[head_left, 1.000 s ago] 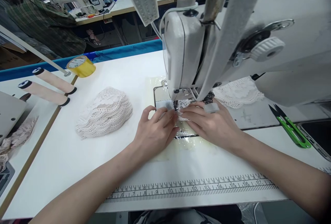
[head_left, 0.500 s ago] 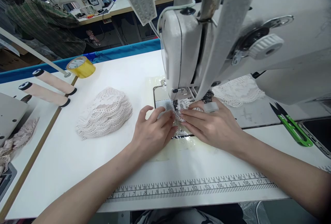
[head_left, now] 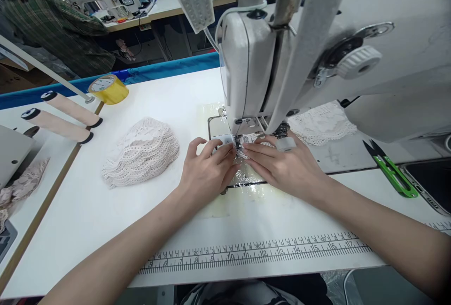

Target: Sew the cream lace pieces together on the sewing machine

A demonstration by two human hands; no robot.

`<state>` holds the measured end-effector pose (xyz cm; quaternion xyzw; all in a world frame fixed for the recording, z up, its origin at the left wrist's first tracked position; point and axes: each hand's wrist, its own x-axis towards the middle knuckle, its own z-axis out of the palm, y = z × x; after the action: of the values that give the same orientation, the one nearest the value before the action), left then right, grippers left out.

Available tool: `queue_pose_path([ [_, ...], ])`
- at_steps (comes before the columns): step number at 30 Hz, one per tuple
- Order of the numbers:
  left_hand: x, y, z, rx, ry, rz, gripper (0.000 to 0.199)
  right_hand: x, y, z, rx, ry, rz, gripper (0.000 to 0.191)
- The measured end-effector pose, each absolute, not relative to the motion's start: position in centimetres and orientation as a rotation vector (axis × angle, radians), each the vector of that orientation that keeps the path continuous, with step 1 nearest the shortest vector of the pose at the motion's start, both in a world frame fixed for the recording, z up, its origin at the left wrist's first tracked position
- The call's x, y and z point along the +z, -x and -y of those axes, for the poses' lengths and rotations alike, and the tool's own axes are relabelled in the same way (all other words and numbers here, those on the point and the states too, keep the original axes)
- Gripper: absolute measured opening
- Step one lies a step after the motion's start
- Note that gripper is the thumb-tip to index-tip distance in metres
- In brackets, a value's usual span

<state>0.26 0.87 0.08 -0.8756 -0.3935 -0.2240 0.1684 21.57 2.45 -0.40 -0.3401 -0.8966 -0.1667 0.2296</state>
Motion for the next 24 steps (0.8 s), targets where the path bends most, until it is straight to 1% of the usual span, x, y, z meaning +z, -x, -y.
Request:
queue_pose_path([
  [7,0.13,-0.22,-0.88,-0.587,2.501,1.152,0.023,-0.51,-21.45,-2.56,-0.475,0.978,2.457,0.024],
  [15,0.17,-0.25,-1.02,-0.586,2.516,1.182,0.022,-0.47,-21.29,-2.52,-0.420,1.069,2.483,0.028],
  [21,-0.05,-0.23,-0.66,-0.563,2.505,1.200,0.027,-0.11,-21.32,-2.53,-0.438,1.045,2.492,0.028],
  [24,-0.16,-0.48,-0.73,-0.587,2.497,1.199,0.027,-0.03,-21.19,-2.46,-0.423,1.003,2.482,0.026],
])
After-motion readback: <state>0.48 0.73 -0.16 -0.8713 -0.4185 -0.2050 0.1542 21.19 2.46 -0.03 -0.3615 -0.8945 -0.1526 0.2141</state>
